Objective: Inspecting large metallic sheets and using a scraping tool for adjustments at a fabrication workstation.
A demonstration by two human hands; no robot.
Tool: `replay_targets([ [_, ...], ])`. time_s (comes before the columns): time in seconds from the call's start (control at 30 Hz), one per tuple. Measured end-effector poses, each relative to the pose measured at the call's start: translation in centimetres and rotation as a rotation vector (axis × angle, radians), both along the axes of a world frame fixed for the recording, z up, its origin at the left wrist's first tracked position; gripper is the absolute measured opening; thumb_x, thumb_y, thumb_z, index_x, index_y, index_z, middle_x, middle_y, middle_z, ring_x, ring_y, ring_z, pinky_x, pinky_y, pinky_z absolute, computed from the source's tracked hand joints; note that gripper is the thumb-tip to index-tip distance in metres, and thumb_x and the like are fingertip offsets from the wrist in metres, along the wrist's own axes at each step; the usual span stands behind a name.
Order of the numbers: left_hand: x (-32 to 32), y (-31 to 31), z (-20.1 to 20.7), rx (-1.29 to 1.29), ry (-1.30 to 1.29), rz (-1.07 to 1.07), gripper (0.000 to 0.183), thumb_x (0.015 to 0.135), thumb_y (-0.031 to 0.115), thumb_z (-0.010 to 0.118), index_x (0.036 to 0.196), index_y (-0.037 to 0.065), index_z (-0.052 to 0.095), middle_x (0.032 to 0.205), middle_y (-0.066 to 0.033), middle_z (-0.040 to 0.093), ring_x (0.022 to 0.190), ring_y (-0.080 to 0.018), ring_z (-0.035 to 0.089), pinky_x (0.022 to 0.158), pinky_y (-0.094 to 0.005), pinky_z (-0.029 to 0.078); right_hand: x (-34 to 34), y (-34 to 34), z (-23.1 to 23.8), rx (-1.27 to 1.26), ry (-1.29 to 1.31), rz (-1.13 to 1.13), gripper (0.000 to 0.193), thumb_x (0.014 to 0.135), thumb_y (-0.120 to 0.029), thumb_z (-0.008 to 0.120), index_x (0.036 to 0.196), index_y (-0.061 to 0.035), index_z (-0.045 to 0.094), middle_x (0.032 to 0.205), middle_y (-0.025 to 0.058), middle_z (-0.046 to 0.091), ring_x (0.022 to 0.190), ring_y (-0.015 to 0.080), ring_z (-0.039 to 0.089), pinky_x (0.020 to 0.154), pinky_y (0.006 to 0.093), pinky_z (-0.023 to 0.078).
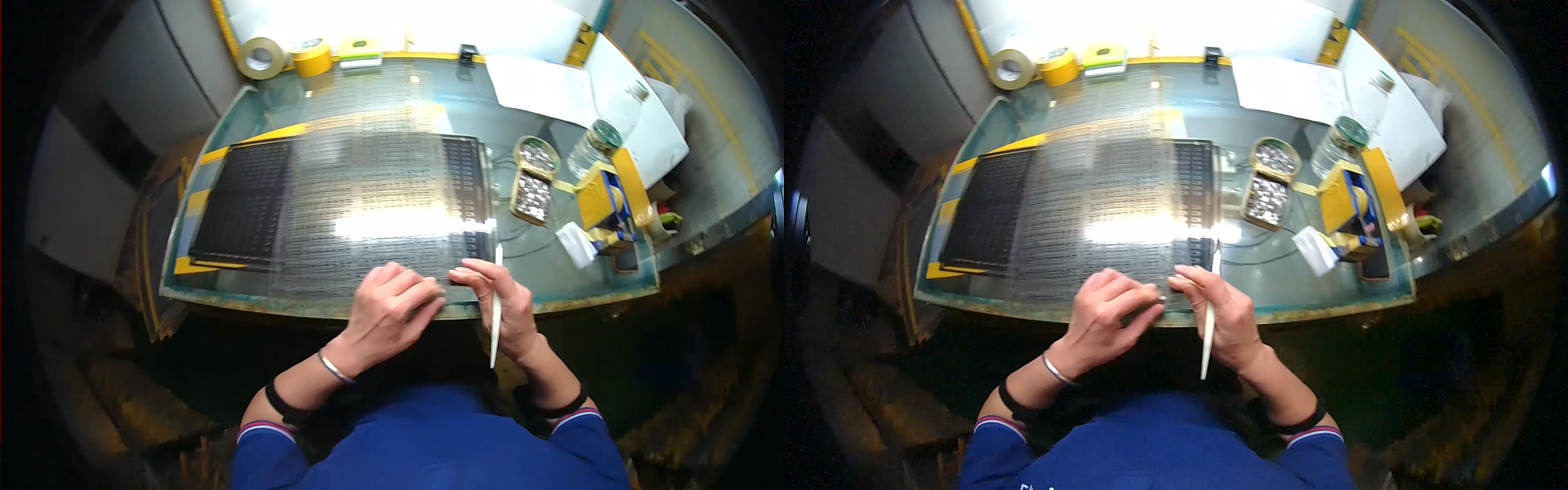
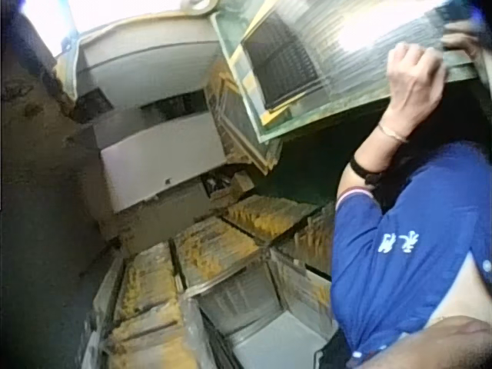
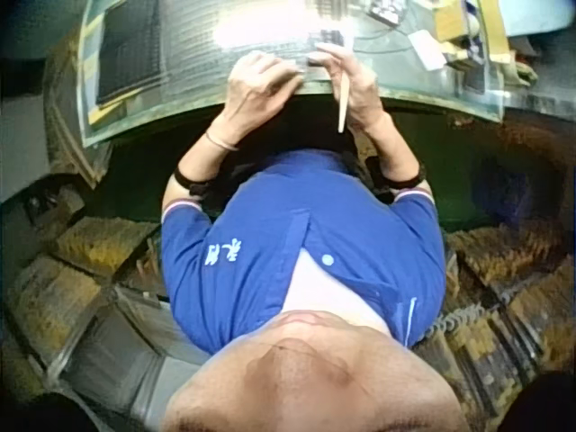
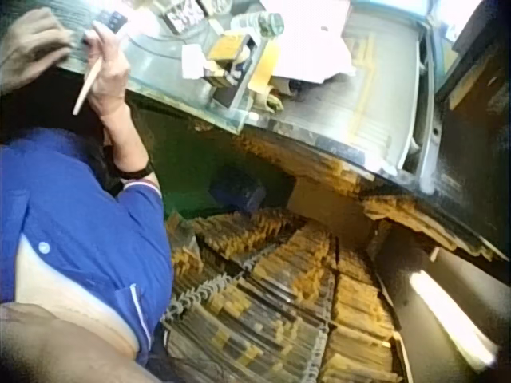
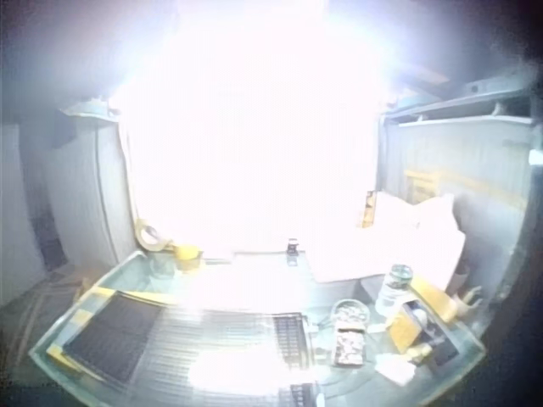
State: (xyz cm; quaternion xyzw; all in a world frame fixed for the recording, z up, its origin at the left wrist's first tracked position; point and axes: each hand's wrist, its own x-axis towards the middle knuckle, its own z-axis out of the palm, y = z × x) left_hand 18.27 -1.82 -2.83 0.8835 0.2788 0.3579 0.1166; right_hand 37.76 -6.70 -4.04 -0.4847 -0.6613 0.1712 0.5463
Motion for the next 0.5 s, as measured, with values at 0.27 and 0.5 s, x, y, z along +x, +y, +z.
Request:
replay_targets([
  [0.27,1.2,0.4,0.0,-0.153,-0.036,-0.054,0.007,0.082,0.007,0.071,0.086,0.005,0.066,0.083,-0.0079,0.056,0.079,-0.0273,0.058,0.070,-0.0382,0.049,0.1,0.8,0.2,-0.005,-0.175,0.008,0.012,0.090,-0.001,0.067,0.102,-0.0027,0.068,0.085,0.0142,0.071,0.079,0.0352,0.068,0.093,0.0448,0.053],
  [0.5,1.6,0.5,-0.5,-0.033,0.063,-0.041,0.010,0.086,0.002,0.063,0.095,0.000,0.058,0.086,-0.0129,0.054,0.083,-0.0301,0.059,0.073,-0.0400,0.050,0.1,0.7,0.1,0.019,-0.205,0.001,0.011,0.089,-0.001,0.070,0.099,-0.0028,0.068,0.083,0.0143,0.070,0.076,0.0341,0.068,0.092,0.0447,0.055],
])
